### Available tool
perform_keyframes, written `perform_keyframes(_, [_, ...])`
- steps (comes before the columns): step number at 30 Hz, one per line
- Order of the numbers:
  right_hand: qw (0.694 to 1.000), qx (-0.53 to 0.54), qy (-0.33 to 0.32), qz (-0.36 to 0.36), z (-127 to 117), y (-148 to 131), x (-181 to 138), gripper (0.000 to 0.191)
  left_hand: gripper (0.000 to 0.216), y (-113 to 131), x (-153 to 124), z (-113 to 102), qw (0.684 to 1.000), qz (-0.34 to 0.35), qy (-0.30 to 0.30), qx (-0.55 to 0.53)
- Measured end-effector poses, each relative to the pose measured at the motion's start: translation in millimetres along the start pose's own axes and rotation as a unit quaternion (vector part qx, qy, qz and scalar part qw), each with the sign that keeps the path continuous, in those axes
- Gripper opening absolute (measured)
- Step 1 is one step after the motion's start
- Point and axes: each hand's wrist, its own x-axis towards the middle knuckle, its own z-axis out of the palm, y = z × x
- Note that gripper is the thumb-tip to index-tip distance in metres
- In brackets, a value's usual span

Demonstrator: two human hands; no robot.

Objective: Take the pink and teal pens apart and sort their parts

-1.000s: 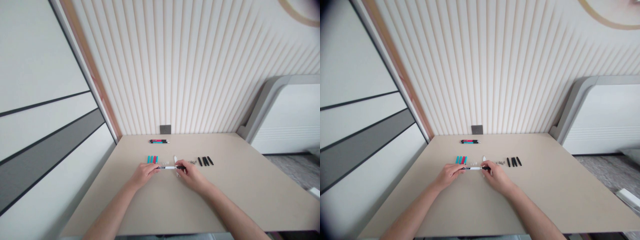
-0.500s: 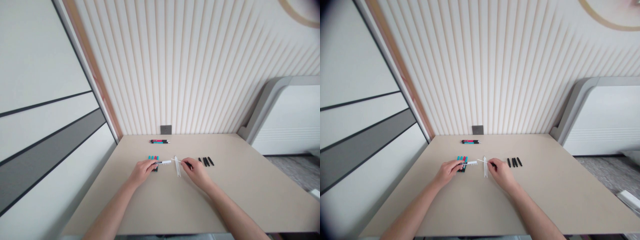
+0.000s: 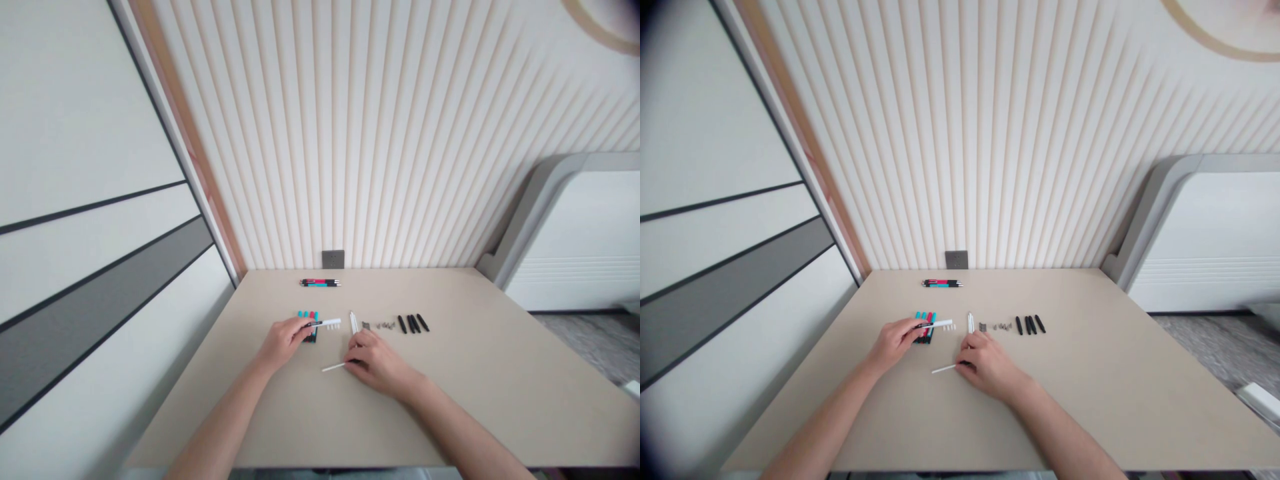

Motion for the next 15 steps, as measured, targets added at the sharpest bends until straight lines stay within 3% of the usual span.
perform_keyframes(5, [1.0,-0.001,0.0,0.016,2,1,0,0.013,0.021,4,2,-1,1.0,-0.002,-0.029,-0.001])
perform_keyframes(11, [0.984,0.107,0.096,0.103,-3,1,2,0.033,0.024,8,2,-2,0.997,0.003,-0.077,-0.004])
perform_keyframes(15, [0.981,0.155,0.076,0.091,2,-4,5,0.029,0.025,13,2,-3,0.994,0.016,-0.103,-0.016])
